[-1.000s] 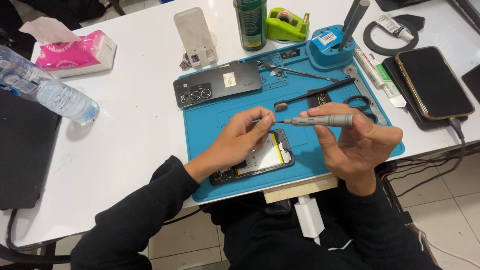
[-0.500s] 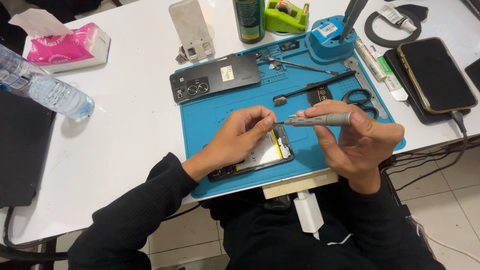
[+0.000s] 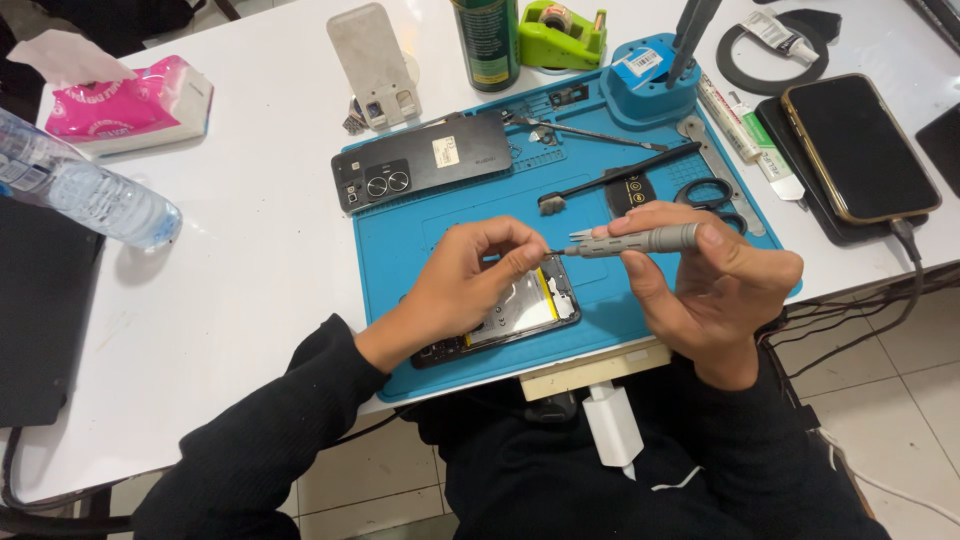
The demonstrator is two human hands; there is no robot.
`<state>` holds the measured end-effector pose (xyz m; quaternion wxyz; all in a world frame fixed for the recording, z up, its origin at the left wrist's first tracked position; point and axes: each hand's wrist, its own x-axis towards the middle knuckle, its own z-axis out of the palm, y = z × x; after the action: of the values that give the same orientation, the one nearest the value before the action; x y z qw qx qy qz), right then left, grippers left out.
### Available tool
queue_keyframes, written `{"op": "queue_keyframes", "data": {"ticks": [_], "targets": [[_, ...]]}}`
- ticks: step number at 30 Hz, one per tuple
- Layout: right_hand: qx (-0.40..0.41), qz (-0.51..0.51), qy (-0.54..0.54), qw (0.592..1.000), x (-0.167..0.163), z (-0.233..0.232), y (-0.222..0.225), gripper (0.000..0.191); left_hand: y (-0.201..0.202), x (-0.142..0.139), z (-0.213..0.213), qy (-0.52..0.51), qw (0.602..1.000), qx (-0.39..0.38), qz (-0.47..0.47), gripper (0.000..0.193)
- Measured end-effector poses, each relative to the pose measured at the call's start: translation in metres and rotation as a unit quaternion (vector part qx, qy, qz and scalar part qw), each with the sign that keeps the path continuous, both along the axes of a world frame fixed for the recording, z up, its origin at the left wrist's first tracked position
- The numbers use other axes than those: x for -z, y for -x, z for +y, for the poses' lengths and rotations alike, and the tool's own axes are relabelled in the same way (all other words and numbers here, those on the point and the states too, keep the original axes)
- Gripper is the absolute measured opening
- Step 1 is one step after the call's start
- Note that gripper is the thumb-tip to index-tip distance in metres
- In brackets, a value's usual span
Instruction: The person repairs a smartphone at a workbench. They hold the opened phone, use a spudger to pry at the battery and internal components, brush debris from the board, and use a precision screwdriver to unscrew and work on the phone's internals on a blue repair mat.
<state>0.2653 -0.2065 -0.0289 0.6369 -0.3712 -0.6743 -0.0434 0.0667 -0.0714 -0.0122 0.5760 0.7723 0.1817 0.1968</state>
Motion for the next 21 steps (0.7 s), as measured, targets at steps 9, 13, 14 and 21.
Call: {"op": "queue_keyframes", "data": {"ticks": [9, 13, 14, 21], "targets": [[-0.049, -0.061, 0.147, 0.986, -0.018, -0.015, -0.008, 0.054, 0.006, -0.009, -0.019, -0.277, 0.957, 0.068, 0.050, 0.028], [-0.053, -0.054, 0.157, 0.985, -0.016, -0.011, -0.006, 0.054, 0.007, -0.007, -0.018, -0.279, 0.957, 0.065, 0.046, 0.029], [-0.051, -0.057, 0.156, 0.985, -0.015, -0.011, -0.006, 0.054, 0.007, -0.007, -0.018, -0.279, 0.957, 0.062, 0.050, 0.030], [-0.082, -0.081, 0.160, 0.980, -0.013, -0.009, -0.010, 0.057, 0.006, -0.003, -0.015, -0.282, 0.956, 0.058, 0.049, 0.031]]}}
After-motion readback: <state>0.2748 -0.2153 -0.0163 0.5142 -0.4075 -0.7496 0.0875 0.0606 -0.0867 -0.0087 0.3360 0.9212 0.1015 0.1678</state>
